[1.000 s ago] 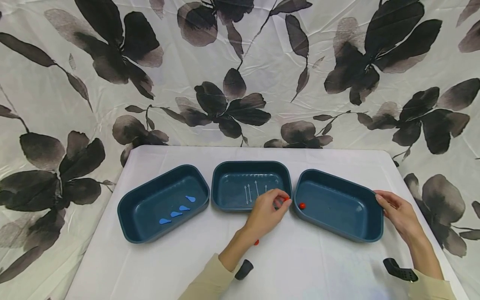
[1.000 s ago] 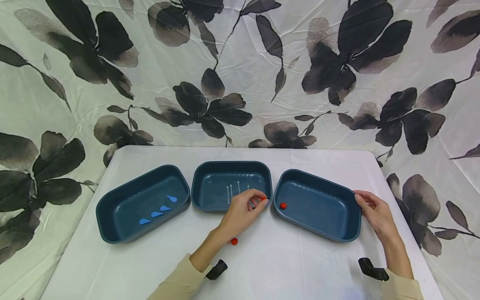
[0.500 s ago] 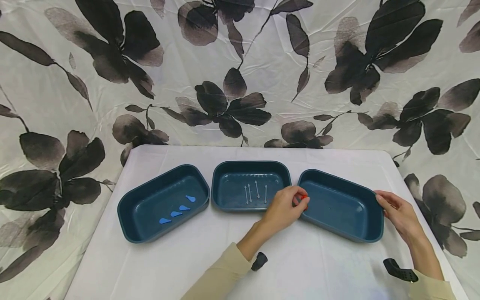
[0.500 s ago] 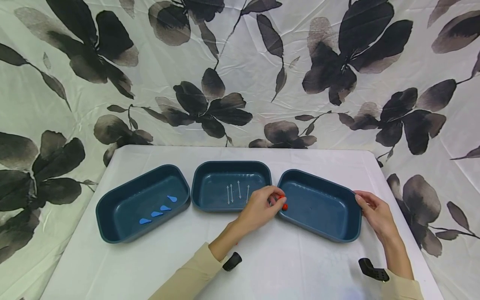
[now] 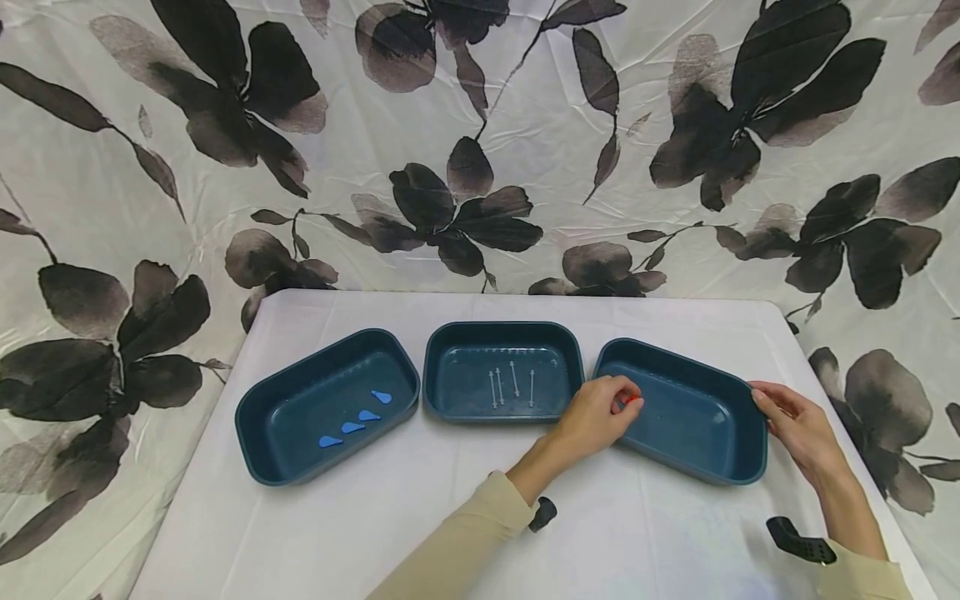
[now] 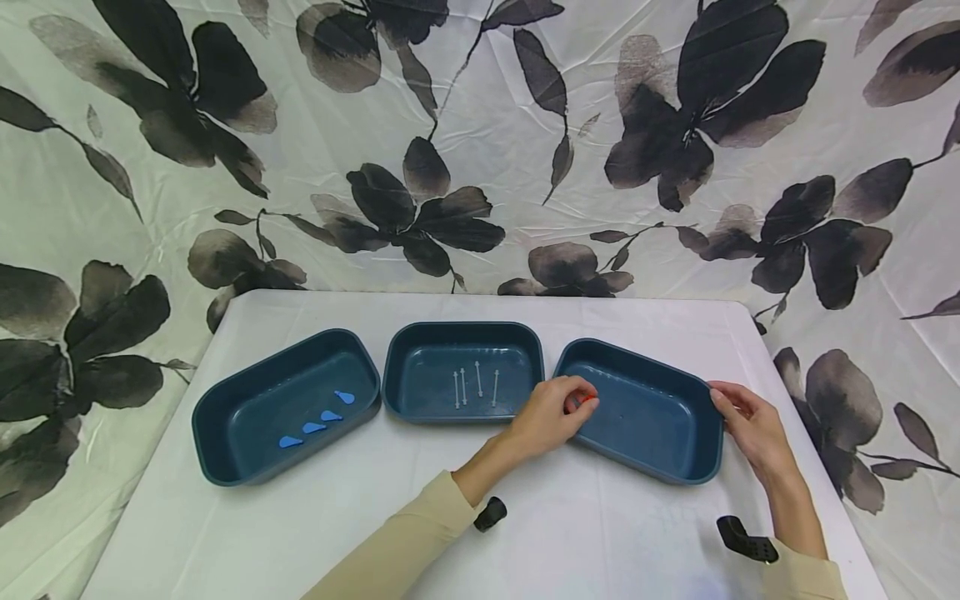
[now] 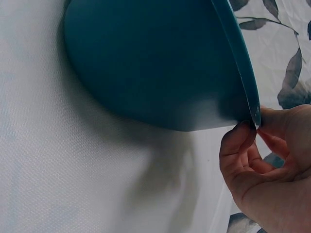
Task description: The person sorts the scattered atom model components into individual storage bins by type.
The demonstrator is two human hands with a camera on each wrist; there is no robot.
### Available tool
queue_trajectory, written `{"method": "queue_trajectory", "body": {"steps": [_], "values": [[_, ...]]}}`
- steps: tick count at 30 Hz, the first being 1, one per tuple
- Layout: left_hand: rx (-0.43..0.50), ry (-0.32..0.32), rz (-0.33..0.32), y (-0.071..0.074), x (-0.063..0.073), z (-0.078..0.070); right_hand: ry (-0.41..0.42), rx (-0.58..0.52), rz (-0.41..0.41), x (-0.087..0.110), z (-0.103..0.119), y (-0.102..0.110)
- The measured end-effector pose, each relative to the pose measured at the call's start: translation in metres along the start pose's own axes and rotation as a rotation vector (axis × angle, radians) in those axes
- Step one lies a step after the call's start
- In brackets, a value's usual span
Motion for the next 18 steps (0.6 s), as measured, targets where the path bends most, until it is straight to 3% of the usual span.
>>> {"method": "queue_trajectory", "body": {"steps": [5, 18], "values": [[0.035, 0.014, 0.026, -0.009, -0.008, -0.003, -0.001, 0.010, -0.002, 0.000, 0.001, 0.000], [0.151, 0.173, 0.200, -0.032, -0.027, -0.004, -0.004, -0.006, -0.004, 0.002, 0.000, 0.000]]}}
Point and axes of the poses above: each hand's wrist, its own x-axis away from the middle knuckle, its own y-axis out of the back of the hand, z = x × y, the point moved 4 cm from there along -x, towards the middle knuckle, and after that the axes turned 14 degrees about -x, right-handed, at the moved point
